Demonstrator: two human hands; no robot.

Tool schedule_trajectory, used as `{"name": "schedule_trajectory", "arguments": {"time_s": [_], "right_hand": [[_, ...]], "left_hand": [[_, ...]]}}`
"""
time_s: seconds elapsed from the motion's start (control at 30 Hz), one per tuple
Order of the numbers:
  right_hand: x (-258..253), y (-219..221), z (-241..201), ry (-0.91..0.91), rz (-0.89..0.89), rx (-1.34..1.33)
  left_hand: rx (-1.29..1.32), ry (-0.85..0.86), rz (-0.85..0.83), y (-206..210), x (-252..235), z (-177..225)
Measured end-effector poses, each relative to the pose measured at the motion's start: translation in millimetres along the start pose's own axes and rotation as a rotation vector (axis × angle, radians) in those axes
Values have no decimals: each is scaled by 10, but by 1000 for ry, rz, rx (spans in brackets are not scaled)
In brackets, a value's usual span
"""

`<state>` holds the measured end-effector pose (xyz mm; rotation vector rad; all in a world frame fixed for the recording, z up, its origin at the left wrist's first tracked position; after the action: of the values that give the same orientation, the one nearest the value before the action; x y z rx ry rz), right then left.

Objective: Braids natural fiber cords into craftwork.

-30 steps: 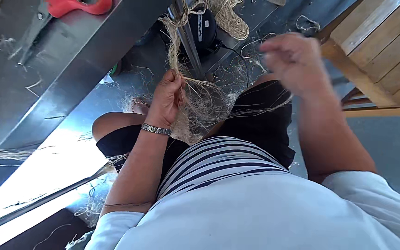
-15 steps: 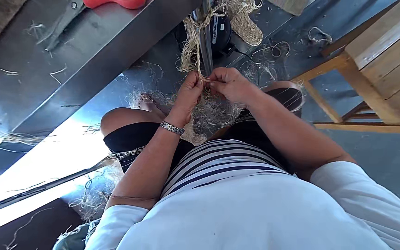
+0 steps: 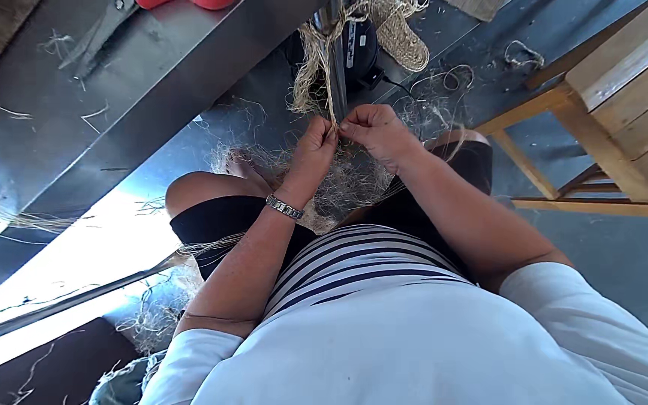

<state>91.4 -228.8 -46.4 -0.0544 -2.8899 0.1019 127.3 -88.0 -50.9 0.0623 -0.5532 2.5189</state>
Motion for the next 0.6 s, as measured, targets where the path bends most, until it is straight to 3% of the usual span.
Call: {"name": "schedule_trajectory", "arguments": {"time_s": [0.13, 0.33, 0.43, 0.53, 0.6], "right_hand": [[-11, -9, -22, -50, 46, 38], [-48, -19, -31, -119, 59, 122], [-50, -24, -32, -121, 49, 170], [-17, -19, -89, -90, 74, 354], [30, 30, -138, -90, 135, 441]], "left_hand": [[-208, 56, 0, -15, 24, 74], [-253, 94, -13, -69, 20, 71], [-407, 79, -31, -160, 27, 140], [-507, 31, -15, -240, 81, 266], [-435, 38, 10, -205, 114, 262]]}}
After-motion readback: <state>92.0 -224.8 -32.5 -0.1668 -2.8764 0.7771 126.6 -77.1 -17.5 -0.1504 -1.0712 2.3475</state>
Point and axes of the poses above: each hand's wrist, its own x-axis away from the middle knuckle, its own y-axis out of the palm, z = x × y, the point moved 5 cm from there along -x, towards the middle knuckle, and after that the axes turned 1 degree about -y, right-handed, at the moved point
